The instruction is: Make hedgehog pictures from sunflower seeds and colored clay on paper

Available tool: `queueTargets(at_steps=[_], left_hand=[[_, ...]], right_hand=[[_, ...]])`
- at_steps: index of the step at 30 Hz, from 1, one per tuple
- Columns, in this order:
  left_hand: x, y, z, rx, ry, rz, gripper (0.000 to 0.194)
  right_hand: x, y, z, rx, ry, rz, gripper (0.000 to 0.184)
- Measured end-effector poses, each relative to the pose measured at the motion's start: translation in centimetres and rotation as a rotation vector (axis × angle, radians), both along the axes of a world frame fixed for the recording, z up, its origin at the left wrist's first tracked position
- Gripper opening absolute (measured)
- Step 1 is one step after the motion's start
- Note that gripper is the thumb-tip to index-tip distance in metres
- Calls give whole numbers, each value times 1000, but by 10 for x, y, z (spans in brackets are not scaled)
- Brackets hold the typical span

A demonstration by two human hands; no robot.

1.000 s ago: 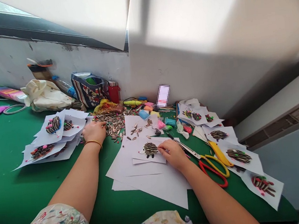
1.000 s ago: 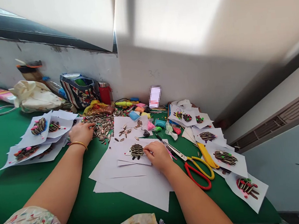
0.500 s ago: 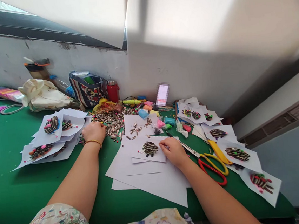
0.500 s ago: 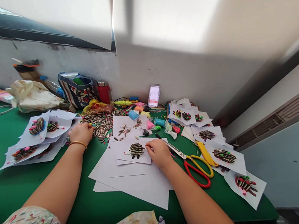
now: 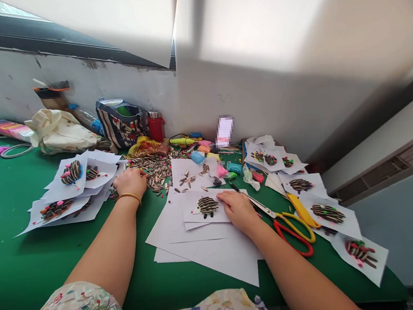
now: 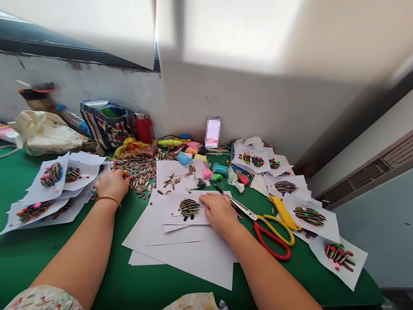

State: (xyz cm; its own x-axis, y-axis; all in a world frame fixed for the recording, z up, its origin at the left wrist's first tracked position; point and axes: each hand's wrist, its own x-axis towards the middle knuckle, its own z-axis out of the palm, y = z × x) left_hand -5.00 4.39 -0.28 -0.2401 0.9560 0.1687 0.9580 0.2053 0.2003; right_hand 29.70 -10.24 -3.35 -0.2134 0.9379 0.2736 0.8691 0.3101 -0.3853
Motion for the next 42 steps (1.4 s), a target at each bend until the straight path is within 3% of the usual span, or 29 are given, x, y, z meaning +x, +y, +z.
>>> queueTargets(at_steps=[6,20,28,30,32,38,42], left_hand=[[0,1,-1,0,37,-14,29],[2,-1,1,-30,31,-24,29],[14,-12,12,190,-25,-16,30],[25,-20,18,205,-90,-99,30],[43,-33,22,215,-179,-269,27],[110,-80,11,170,-386,-889,17],[130,-102,4,138,-455,-1021,14]], right_hand=[[-4,-3,-1,-30,5,6,51],[0,0,0,65,109,3,38],[-2,-2,7,102,171,24,21],[-2,-2,9,114,183,25,21],[-3,-3,11,122,191,29,22],[-10,-10,20,139,214,55,20],[-15,-13,24,134,277,96,16]])
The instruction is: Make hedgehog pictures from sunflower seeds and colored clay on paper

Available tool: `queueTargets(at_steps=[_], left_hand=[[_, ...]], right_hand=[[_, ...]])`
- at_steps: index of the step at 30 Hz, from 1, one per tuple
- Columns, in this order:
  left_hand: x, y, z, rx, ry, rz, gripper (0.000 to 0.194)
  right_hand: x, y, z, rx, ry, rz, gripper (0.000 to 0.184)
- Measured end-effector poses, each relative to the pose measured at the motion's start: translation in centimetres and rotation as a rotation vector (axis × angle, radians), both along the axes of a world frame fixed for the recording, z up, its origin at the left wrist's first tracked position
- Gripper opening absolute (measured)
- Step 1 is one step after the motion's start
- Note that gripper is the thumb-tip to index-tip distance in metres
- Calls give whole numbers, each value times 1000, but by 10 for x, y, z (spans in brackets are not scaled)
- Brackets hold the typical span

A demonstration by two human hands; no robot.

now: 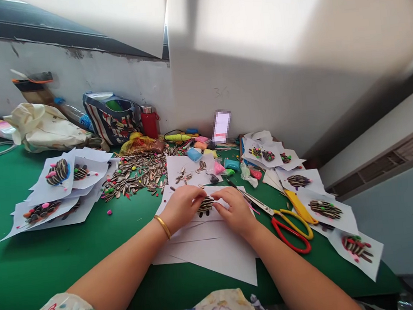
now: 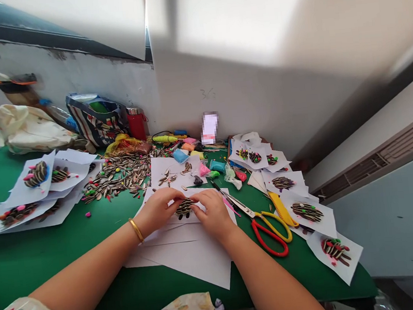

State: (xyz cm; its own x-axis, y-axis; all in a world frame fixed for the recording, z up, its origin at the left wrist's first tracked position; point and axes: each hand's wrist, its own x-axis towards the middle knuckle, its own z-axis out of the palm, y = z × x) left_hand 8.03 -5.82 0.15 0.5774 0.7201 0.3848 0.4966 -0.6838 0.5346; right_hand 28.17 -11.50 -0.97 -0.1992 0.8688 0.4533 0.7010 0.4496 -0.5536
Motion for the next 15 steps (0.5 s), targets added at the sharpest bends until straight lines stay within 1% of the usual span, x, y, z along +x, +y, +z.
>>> queueTargets(at_steps=[4,8,9,12,13,15], left_hand=[[4,-9,1,-30,-11,-42,8],[1,-6,3,-57,-12,-55,8],[-1,-4,3,-56,4,-49,15],[-9,1,0,-26,122,-47,65],[-11,2,-1,-18,170,-51,79],[-14,3,-4,-17,251,-56,95]], right_hand=[[-4,0,2,-8,51,45,11],[-2,1,2,-16,80,26,10],[-1,2,1,-16,82,5,9],[6,5,-2,-23,76,-74,7],[8,6,-3,-32,69,-90,7],[11,8,-5,-48,45,-98,7]])
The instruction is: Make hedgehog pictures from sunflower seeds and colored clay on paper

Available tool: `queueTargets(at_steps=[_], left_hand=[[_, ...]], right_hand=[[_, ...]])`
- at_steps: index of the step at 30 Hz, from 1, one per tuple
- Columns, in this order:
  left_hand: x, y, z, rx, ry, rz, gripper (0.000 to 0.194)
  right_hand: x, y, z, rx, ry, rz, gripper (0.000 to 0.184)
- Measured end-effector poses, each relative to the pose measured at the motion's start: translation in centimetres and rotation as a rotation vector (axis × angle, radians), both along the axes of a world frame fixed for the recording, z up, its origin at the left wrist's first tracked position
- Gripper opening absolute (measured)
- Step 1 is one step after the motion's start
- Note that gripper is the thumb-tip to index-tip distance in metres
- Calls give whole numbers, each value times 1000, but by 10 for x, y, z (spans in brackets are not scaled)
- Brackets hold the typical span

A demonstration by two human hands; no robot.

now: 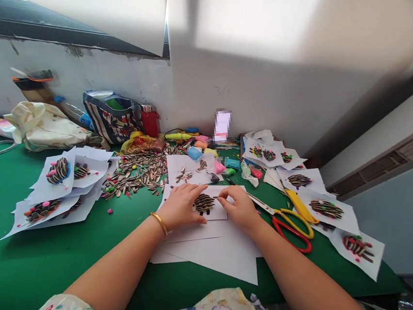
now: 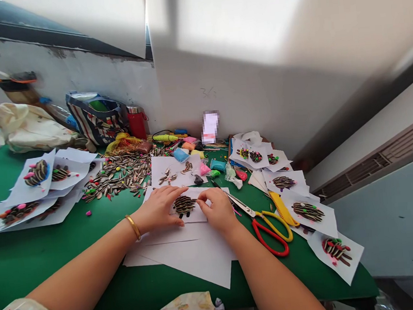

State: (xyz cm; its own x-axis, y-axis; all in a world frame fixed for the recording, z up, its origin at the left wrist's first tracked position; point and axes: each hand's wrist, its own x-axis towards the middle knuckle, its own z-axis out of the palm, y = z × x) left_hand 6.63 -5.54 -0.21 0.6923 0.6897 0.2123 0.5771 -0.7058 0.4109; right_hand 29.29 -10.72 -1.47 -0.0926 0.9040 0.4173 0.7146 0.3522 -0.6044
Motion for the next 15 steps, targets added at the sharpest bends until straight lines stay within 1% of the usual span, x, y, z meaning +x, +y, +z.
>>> queueTargets(at_steps=[3,10,15], left_hand=[[-1,-1,-2,-23,68,-5,102],[-2,2,-2,-61,142,-40,105],[-4,4,-4,-63,136,-58,105]], right_hand=[[3,1,0,-17,-34,40,9],[1,-2,3,-76,-113,153,11],[-4,-6,1,-49,-190,126,10]])
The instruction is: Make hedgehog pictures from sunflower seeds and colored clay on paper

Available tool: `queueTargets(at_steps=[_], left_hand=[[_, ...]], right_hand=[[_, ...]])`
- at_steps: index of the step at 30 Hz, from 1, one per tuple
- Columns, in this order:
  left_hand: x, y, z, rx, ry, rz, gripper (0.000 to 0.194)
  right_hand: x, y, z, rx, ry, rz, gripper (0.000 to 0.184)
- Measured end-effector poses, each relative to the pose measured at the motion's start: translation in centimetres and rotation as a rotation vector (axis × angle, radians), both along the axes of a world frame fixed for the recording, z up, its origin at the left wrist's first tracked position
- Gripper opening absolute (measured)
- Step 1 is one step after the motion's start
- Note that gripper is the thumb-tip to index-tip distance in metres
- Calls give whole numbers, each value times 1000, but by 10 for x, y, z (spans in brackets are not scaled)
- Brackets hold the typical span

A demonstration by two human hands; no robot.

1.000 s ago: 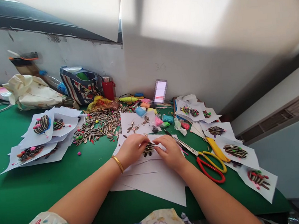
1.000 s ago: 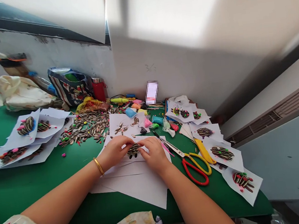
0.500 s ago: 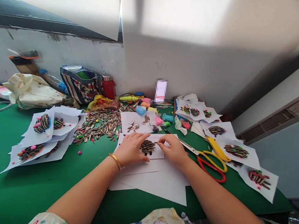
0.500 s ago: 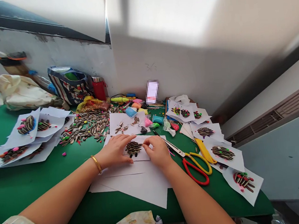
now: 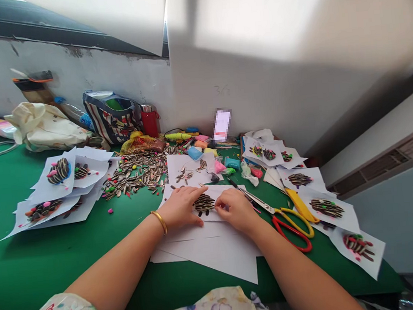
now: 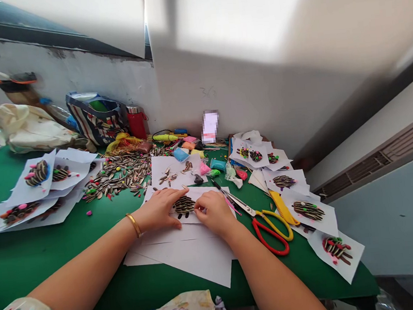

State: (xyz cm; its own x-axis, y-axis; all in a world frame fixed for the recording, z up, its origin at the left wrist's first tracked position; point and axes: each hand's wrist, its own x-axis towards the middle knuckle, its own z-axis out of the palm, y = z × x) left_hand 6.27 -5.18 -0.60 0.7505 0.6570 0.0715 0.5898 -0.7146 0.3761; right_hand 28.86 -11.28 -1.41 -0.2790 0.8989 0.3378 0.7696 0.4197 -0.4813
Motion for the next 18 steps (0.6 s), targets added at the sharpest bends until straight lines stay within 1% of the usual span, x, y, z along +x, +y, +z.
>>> queueTargets(at_steps=[8,18], left_hand=[[0,0,-1,8,-4,-1,104],[0,0,-1,12,0,3,103]], right_hand=[[-3,1,-5,46,-69,-5,8],[-7,-1,-2,80,-85,-10,11]])
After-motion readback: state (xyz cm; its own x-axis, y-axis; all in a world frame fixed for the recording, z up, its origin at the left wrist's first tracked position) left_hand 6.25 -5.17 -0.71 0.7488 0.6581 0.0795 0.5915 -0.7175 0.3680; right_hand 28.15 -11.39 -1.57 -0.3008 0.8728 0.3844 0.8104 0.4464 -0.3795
